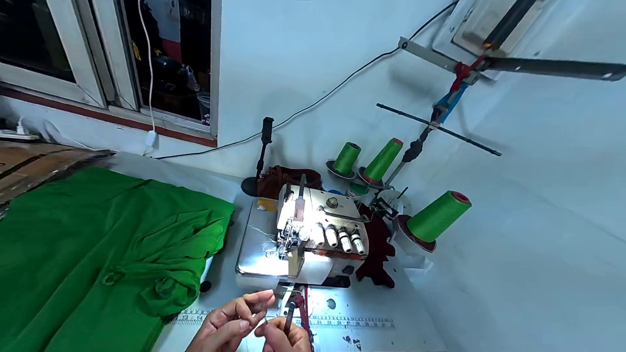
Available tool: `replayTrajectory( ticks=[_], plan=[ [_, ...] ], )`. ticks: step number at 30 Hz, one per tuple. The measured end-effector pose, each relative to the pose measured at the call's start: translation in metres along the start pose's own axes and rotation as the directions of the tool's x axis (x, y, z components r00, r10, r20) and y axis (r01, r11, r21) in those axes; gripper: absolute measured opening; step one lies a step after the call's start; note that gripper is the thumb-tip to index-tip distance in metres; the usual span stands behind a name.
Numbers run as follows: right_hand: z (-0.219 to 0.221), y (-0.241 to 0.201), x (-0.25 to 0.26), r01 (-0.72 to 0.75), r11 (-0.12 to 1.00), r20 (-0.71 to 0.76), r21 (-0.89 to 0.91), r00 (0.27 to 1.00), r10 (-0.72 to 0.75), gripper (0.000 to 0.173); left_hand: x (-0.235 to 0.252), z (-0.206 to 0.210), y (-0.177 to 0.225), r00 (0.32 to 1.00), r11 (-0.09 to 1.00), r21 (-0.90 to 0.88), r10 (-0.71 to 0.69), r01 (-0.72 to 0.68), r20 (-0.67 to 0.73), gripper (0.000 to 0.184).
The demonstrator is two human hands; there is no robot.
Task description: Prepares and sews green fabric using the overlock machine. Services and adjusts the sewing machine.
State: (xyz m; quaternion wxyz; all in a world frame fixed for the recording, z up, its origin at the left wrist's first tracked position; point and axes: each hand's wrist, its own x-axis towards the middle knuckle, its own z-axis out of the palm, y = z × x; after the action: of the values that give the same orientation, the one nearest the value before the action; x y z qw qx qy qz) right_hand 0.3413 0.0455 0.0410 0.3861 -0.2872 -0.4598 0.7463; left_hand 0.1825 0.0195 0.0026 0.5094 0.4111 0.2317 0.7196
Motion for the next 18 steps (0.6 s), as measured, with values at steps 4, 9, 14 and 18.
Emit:
replayTrajectory(
  ticks=[4, 9, 14, 18],
  plan=[
    [-0.016, -0.008, 0.016, 0.483, 0.749, 0.138, -0.454, 0.868, -0.477, 0.027, 0.003, 0.003, 0.008, 0.996, 0.986, -0.160, -0.056, 0.044, -0.069, 0.016],
    [-0.034, -0.014, 0.072, 0.791, 0.323, 0.481, -0.520, 0.583, -0.655, 0.032, 0.008, -0.001, 0.017, 0.996, 0.982, -0.180, -0.069, 0.060, -0.048, 0.017],
    [-0.024, -0.011, 0.087, 0.723, 0.412, 0.401, -0.554, 0.666, -0.629, 0.016, 0.012, -0.012, 0.029, 0.998, 0.986, -0.157, -0.057, 0.055, -0.012, 0.018],
    [-0.006, -0.016, 0.084, 0.508, 0.757, 0.010, -0.410, 0.833, -0.553, 0.008, 0.011, -0.039, 0.042, 0.985, 0.910, 0.414, 0.061, 0.010, -0.159, 0.019]
  ],
)
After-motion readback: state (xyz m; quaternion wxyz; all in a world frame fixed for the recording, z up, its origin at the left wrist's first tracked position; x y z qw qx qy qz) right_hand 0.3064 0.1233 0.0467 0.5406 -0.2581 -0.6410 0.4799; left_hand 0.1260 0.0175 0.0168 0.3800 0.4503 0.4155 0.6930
